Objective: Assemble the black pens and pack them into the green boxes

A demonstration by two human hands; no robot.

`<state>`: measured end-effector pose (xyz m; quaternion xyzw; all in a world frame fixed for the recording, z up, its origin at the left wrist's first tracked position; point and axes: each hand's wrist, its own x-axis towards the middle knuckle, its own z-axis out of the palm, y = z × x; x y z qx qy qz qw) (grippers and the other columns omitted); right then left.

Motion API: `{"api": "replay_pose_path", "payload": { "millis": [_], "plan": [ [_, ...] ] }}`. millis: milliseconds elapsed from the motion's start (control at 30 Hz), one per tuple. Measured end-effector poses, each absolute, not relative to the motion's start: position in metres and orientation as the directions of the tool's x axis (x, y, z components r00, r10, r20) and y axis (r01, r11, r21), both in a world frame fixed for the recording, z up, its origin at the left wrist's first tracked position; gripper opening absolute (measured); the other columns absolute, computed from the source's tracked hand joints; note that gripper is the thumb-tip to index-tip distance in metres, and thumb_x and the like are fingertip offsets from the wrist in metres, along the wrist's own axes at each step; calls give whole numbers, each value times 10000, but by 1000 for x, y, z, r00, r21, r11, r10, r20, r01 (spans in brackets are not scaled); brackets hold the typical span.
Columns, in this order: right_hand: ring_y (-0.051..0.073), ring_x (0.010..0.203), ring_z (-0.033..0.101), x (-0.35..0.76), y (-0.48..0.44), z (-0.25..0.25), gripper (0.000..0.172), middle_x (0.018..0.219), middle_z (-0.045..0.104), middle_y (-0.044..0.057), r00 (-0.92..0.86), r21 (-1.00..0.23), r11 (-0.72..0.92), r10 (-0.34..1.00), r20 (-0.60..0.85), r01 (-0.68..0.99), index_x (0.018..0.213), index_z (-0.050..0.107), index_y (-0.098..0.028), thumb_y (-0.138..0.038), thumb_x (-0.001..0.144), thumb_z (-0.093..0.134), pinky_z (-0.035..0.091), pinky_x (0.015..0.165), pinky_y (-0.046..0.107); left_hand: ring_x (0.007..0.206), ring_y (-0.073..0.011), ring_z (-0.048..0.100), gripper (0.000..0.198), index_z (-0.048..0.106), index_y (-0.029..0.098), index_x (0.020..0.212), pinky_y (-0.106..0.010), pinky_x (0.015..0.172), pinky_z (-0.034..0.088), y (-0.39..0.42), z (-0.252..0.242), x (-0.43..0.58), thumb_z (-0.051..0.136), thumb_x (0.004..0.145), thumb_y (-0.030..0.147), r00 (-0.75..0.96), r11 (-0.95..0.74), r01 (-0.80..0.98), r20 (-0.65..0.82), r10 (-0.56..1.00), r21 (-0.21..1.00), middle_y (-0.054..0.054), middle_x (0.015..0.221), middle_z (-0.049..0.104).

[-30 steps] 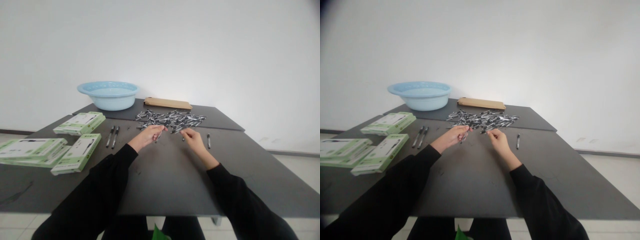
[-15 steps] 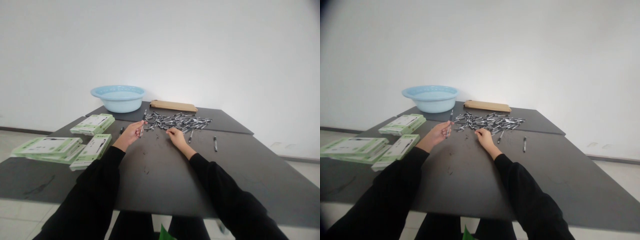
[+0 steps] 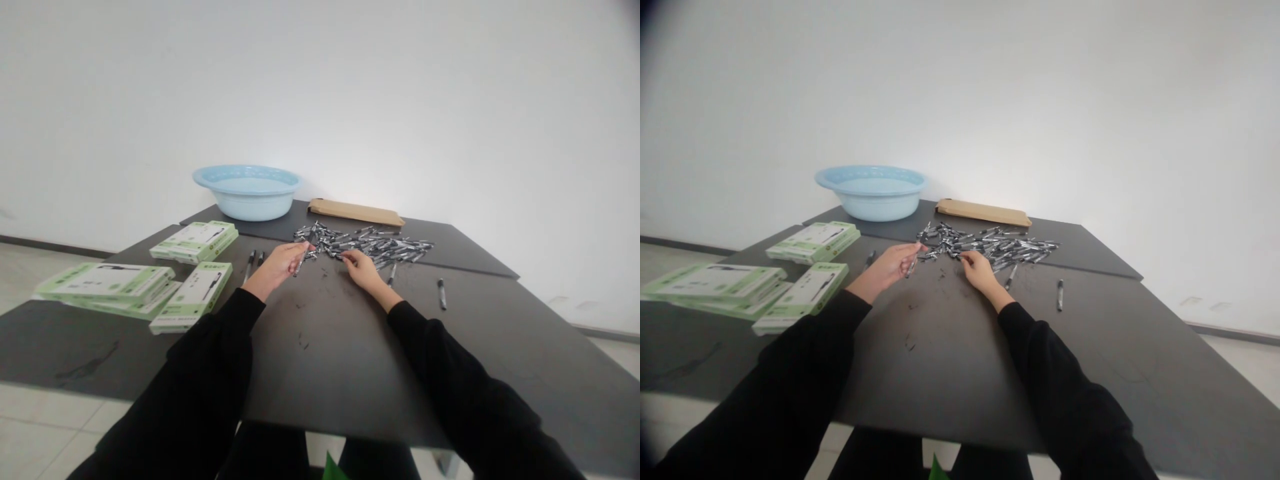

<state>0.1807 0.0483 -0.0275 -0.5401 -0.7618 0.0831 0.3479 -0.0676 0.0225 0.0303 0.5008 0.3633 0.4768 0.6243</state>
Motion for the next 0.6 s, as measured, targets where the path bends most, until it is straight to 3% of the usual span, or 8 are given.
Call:
{"api": "replay_pose_path", "payload": {
  "millis": [100, 367, 600],
  "plan": [
    [189, 1090, 623, 177, 69, -16, 359, 1166, 696, 135, -245, -358, 402, 879, 409, 843, 1126, 699, -116, -112, 931, 398, 435, 986, 279, 390, -35, 256, 442, 722, 92, 878, -193, 411, 185, 24, 27, -67, 789, 682, 483, 288, 5, -194, 52, 956, 981, 96, 455, 327],
    [225, 954, 646, 145, 100, 0, 231, 1010, 739, 166, -341, -213, 383, 916, 210, 899, 895, 768, -107, -104, 826, 548, 424, 895, 267, 395, -42, 248, 492, 722, 93, 880, -222, 430, 182, 25, 27, -71, 755, 685, 543, 269, -71, -141, 107, 957, 987, 101, 439, 319],
    [231, 945, 636, 141, 87, -3, 272, 1031, 724, 189, -359, -125, 377, 922, 143, 918, 925, 755, -85, -62, 844, 496, 418, 880, 275, 395, -51, 252, 480, 712, 101, 868, -232, 436, 172, 21, 29, -66, 730, 707, 553, 277, -91, -120, 121, 953, 989, 99, 427, 326]
  ]
}}
